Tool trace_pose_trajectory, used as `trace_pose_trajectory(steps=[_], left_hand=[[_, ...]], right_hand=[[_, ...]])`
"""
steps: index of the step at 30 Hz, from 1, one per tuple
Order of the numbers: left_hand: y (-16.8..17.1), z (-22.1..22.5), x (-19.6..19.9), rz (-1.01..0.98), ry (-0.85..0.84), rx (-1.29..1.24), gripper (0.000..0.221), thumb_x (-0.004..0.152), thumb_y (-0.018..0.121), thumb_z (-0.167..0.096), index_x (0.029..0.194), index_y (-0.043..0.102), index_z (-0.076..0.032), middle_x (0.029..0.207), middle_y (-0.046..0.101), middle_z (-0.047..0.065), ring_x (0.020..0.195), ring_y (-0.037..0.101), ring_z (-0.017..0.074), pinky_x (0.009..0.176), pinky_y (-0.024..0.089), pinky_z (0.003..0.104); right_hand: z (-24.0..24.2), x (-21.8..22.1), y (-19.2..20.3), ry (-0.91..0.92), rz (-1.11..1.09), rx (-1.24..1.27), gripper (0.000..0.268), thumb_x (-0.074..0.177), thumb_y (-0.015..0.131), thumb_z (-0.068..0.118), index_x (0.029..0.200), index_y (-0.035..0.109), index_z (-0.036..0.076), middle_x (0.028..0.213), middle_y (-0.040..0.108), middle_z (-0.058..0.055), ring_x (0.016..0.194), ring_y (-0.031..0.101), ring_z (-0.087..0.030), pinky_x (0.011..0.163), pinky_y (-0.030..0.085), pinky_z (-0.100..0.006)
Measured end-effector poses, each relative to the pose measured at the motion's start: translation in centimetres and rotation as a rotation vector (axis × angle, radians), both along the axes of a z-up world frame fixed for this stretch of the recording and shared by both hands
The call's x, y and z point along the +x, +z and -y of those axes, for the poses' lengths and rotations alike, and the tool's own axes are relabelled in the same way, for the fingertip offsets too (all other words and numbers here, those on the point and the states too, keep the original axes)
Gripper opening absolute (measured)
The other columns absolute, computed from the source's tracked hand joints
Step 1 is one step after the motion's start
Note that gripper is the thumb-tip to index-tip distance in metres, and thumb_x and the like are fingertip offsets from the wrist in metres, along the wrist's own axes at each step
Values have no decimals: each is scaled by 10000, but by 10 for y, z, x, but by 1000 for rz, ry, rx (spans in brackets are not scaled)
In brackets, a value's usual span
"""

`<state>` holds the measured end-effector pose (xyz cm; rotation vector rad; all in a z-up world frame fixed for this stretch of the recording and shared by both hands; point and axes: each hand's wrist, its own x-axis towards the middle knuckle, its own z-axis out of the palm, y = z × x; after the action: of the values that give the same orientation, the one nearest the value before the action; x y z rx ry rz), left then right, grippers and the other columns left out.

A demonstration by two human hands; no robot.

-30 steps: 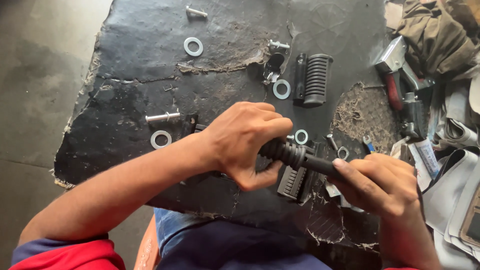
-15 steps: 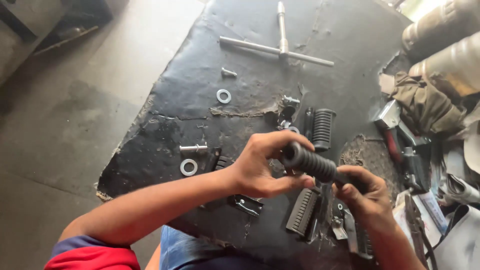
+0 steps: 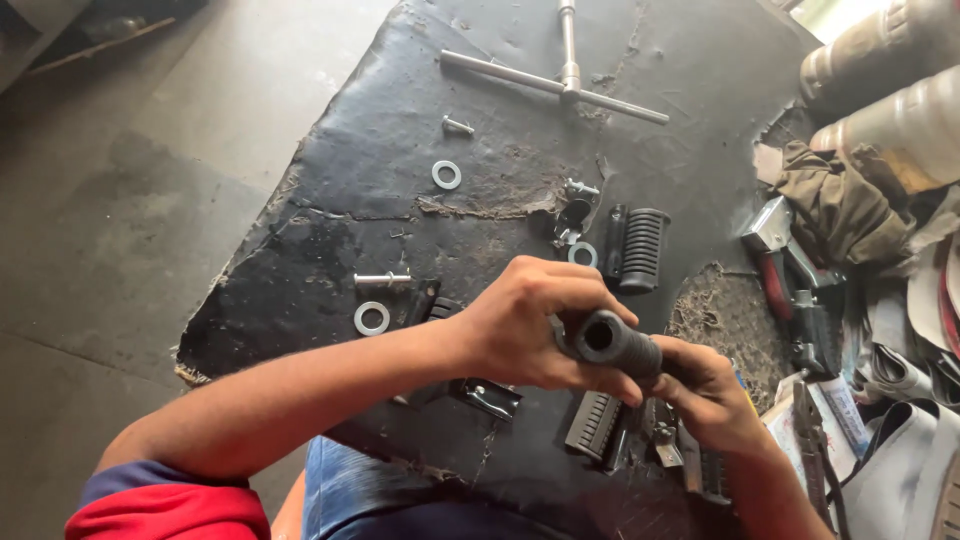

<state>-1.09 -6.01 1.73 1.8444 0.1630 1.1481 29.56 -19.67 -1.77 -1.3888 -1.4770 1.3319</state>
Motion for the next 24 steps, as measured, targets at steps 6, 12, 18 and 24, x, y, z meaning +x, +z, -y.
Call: trace_pose_trajectory(steps=[6,12,18,24], left_hand=[[-15,-14,6,50,-465,-681,646,881,711,-599,1176,696,-24,930,706,50,840,682,134,769,585,301],[-68,9,33,119,-775,-1084,938,1086,276,-795,1024,654,61,911,632,104,948,597,220,905,470,369],[-35,8,23,151,-730,-1091,982,910,324,-823,1437,528,-20,1351,594,210,1282,591,336,1145,474,535],[-34,9,28,78,-658,-1025,1190,796,394,-939,1639,242,-113,1691,280,203,1634,207,379,1285,278,664]], right_hand=[[13,4,34,-126,214,310,348,889,730,105,1202,699,-42,854,733,-81,702,664,-99,635,526,-237],[33,-37,63,-122,629,585,333,838,761,295,1045,777,35,695,661,-30,583,641,-137,579,475,-229],[19,-62,36,-274,155,810,1046,792,454,906,1511,470,148,1325,595,-129,1228,575,-235,1029,475,-381],[23,-62,24,-376,79,892,1371,534,241,1012,1696,91,302,1715,255,-68,1611,218,-221,1318,159,-451]])
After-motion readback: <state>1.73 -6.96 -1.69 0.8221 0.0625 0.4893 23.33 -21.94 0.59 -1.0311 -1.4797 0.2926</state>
